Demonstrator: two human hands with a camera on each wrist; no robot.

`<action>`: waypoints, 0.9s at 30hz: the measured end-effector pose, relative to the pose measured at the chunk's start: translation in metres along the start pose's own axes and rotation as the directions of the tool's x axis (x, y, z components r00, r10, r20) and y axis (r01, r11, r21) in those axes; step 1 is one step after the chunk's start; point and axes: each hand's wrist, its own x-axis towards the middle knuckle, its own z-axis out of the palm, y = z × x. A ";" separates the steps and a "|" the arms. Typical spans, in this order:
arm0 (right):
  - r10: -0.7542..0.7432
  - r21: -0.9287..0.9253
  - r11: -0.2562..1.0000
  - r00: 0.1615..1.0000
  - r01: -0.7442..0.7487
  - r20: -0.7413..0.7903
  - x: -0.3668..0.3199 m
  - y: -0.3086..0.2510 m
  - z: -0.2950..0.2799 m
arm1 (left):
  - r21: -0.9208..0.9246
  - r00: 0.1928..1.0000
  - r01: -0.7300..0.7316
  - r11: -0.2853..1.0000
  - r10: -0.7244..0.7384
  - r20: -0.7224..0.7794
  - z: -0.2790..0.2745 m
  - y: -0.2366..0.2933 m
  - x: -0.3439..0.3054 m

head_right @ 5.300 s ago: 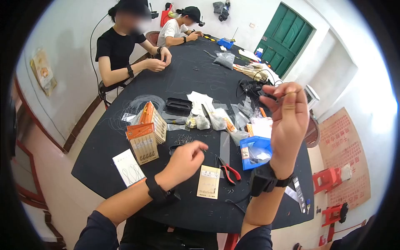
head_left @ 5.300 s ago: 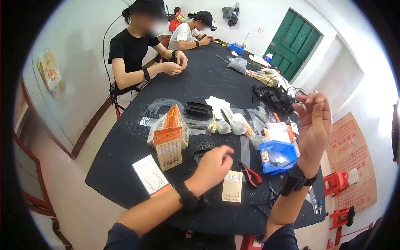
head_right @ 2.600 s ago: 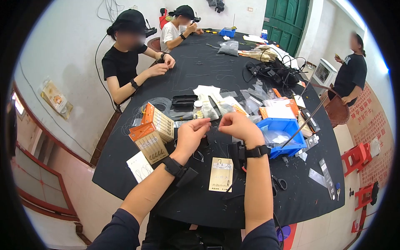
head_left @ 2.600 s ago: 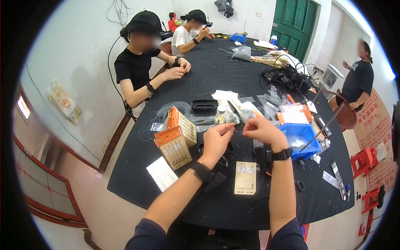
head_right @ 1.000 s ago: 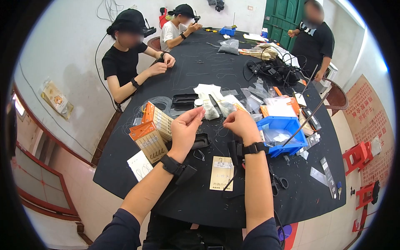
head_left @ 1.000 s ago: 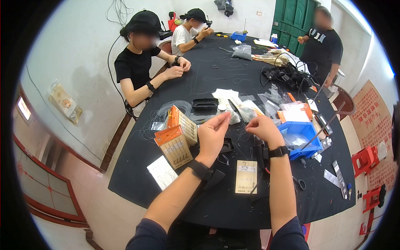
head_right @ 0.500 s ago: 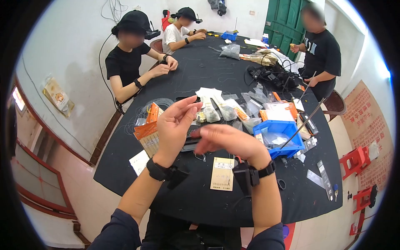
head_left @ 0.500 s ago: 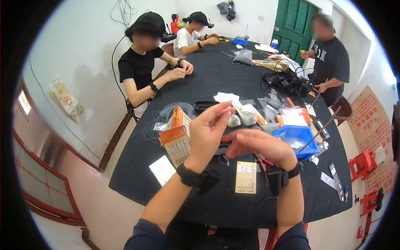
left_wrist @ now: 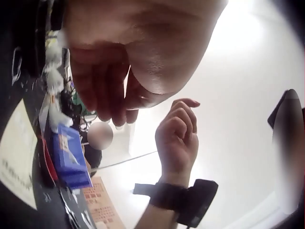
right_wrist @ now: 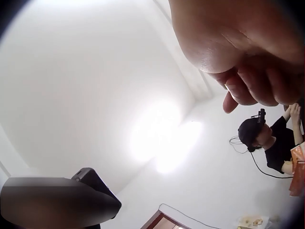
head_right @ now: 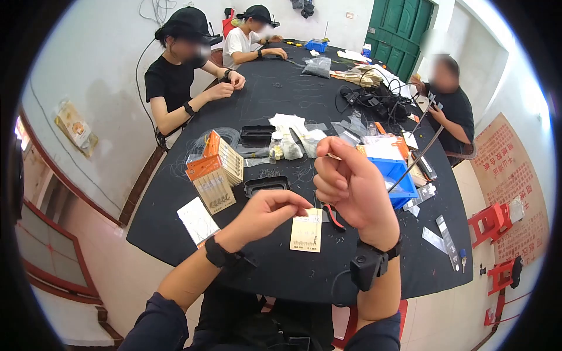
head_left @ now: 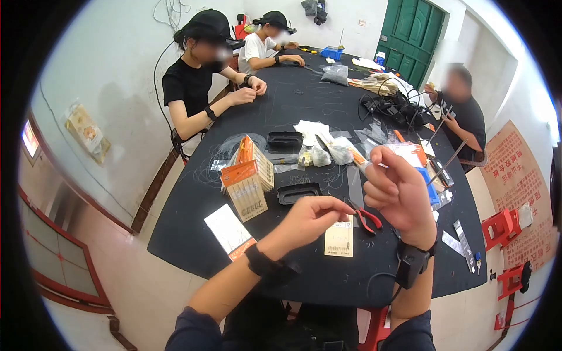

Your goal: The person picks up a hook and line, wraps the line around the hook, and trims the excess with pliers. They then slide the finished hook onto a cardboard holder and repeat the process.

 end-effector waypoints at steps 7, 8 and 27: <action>0.099 0.078 0.993 0.993 -0.094 -0.065 0.010 0.028 -0.018 | -0.445 0.980 0.179 0.877 -0.117 0.163 0.015 -0.013 0.010; 0.091 0.041 0.995 0.991 -0.087 -0.094 0.011 0.031 -0.021 | -0.492 0.975 0.201 0.847 -0.125 0.183 0.015 -0.013 0.010; -0.444 -0.911 0.346 0.816 -0.225 -0.370 0.014 0.044 -0.066 | -0.753 0.928 0.367 0.546 -0.271 0.256 -0.010 -0.035 0.005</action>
